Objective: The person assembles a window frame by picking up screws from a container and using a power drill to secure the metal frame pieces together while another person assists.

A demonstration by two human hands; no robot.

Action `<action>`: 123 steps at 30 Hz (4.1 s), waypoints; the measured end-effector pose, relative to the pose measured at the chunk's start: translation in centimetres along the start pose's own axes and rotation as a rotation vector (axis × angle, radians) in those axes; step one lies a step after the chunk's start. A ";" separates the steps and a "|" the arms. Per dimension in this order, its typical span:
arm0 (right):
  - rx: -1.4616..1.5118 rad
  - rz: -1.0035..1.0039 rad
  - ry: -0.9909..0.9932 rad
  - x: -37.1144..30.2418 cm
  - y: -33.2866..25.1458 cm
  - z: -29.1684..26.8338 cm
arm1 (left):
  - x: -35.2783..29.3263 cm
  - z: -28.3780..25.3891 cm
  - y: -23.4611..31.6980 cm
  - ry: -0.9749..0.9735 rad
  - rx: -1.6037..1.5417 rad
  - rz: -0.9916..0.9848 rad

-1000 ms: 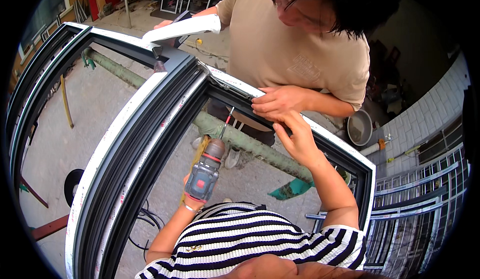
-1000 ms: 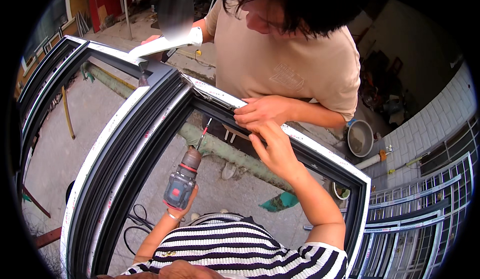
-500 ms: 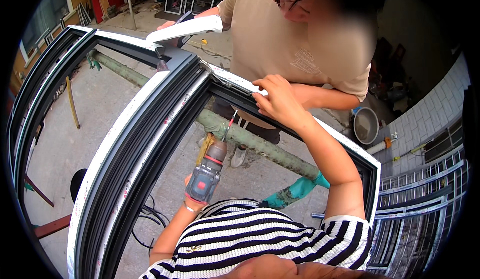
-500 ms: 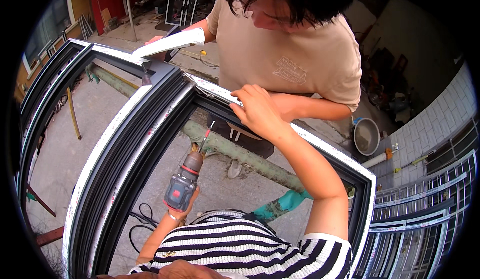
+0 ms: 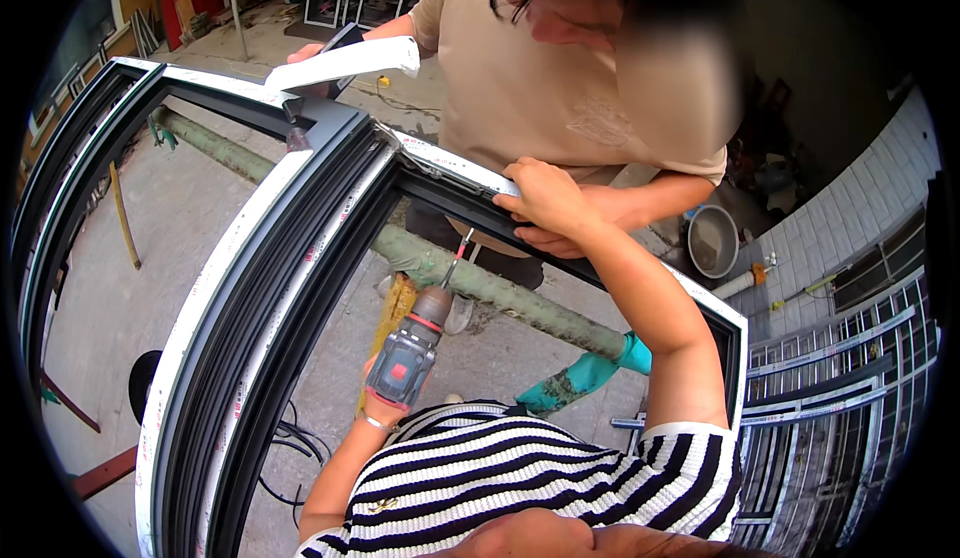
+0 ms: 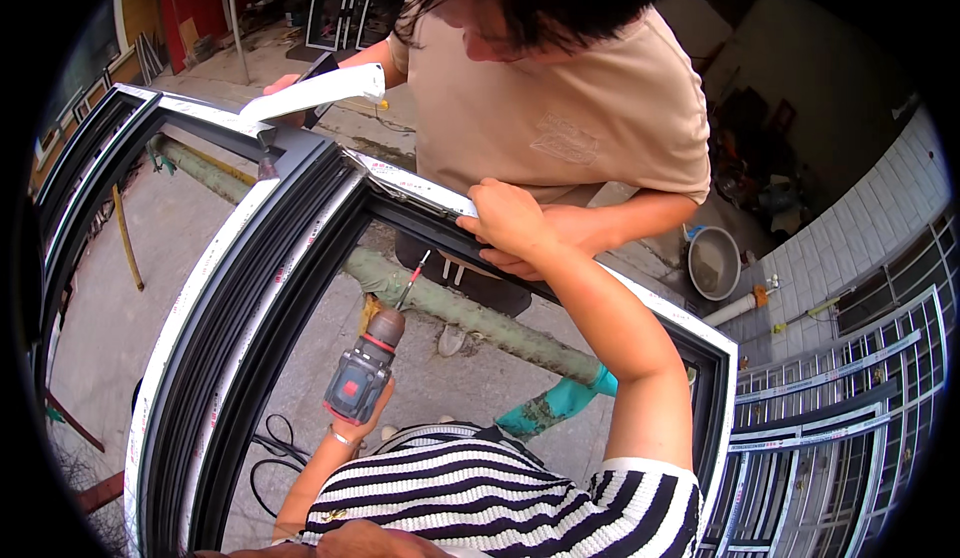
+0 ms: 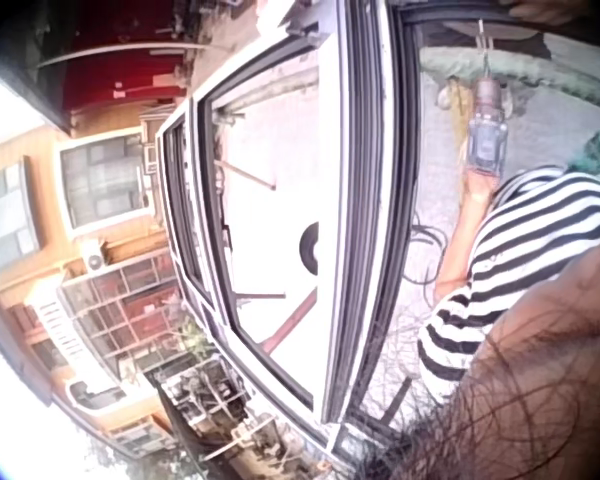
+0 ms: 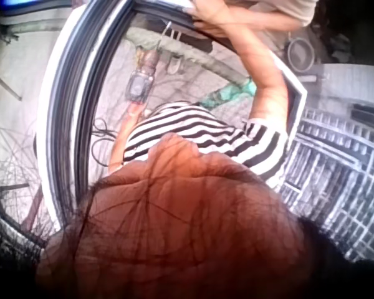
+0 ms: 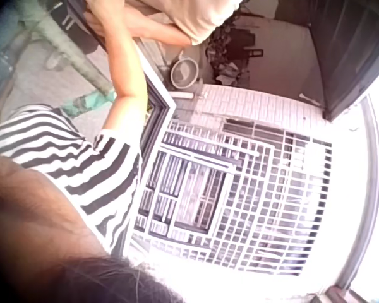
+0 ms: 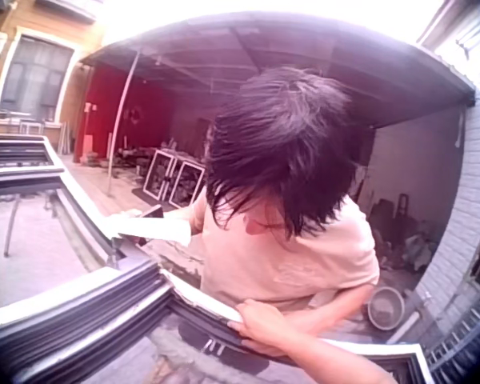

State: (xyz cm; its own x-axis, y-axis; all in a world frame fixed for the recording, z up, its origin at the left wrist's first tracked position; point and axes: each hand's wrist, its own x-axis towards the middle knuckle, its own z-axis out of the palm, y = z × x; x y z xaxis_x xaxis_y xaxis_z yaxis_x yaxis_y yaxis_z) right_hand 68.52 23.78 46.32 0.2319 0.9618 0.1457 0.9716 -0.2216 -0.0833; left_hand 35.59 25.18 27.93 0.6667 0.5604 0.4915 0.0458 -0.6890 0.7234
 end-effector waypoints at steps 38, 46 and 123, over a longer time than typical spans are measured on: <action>-0.108 -0.045 0.042 0.4 -0.2 1.1 | 6.6 4.4 1.0 0.081 -0.382 -0.291; -0.106 -0.043 0.044 0.3 -0.2 0.9 | 6.4 4.6 1.0 0.076 -0.383 -0.284; -0.454 -1.207 -0.165 -1.0 9.3 3.0 | 6.7 5.0 2.2 0.083 -0.268 -0.192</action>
State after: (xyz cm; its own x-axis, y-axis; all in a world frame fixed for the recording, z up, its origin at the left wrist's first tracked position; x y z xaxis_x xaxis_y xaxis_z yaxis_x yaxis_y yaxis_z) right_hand 77.15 21.29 42.47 -0.7722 0.5919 -0.2309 0.4981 0.7896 0.3584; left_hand 43.89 25.09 30.40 0.6015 0.7111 0.3641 -0.0402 -0.4282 0.9028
